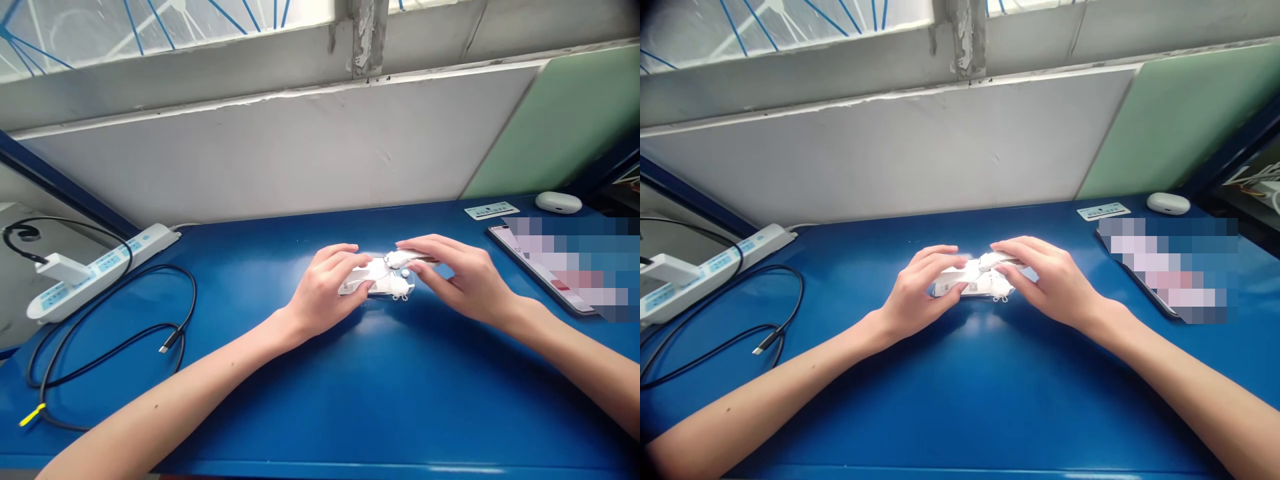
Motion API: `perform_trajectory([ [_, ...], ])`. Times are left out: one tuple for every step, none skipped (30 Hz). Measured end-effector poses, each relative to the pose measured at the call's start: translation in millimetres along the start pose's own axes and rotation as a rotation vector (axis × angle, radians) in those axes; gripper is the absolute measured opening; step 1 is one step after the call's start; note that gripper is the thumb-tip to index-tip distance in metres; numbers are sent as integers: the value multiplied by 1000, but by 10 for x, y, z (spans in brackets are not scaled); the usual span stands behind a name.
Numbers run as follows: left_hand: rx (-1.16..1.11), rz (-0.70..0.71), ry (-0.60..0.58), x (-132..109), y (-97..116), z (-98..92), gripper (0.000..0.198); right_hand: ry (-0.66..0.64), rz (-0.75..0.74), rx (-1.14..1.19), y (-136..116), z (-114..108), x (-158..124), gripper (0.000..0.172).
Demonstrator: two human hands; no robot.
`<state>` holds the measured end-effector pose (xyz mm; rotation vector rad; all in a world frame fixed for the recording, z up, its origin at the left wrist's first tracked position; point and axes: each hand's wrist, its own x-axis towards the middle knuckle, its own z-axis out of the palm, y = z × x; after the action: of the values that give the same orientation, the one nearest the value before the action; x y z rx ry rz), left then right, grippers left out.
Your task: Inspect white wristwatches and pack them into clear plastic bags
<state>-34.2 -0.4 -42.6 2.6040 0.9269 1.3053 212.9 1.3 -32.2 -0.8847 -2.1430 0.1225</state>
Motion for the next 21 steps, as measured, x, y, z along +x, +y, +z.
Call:
perform_trajectory([
  [-10,-10,0,3,4,-6,19,33,38,27,-16,-9,22,25],
  [-16,-23,-3,8,11,-13,14,64,83,54,-32,-17,50,24],
  [-18,-39,-9,14,22,-22,11,85,132,88,-47,-26,85,23],
  [-19,-55,-19,23,39,-32,9,102,180,131,-62,-33,128,23],
  [-25,-74,-32,34,60,-41,9,107,229,185,-77,-40,179,24],
  [-40,-98,-42,48,86,-49,9,99,263,261,-91,-45,238,24],
  [-67,-127,-52,66,118,-55,8,104,294,343,-105,-48,304,24],
  [-108,-166,-47,89,153,-58,6,90,338,422,-119,-46,376,22],
  [-150,-220,-54,116,192,-58,8,66,375,505,-132,-40,452,21],
  [-201,-270,-69,146,233,-54,14,61,401,597,-145,-28,529,22],
  [-264,-326,-94,180,274,-47,18,53,433,674,-158,-11,604,23],
  [-344,-391,-113,215,313,-38,21,43,470,740,-171,12,675,24],
  [-440,-462,-134,250,347,-26,25,40,494,813,-184,40,739,25],
  [-547,-530,-148,283,375,-14,29,37,514,891,-196,72,795,25],
  [-676,-579,-150,311,395,-2,31,18,539,976,-208,106,841,26],
  [-809,-638,-155,333,408,8,32,20,563,1056,-219,140,878,27],
  [-931,-697,-156,349,412,15,33,10,591,1128,-228,173,905,29],
  [-1037,-748,-155,359,408,19,35,-2,621,1187,-234,203,924,28],
  [-1125,-794,-159,364,398,20,36,-20,647,1239,-236,227,936,27],
  [-1196,-834,-163,366,382,19,36,-43,671,1284,-234,246,941,27],
  [-1255,-860,-170,365,364,17,36,-70,690,1324,-228,261,942,27],
])
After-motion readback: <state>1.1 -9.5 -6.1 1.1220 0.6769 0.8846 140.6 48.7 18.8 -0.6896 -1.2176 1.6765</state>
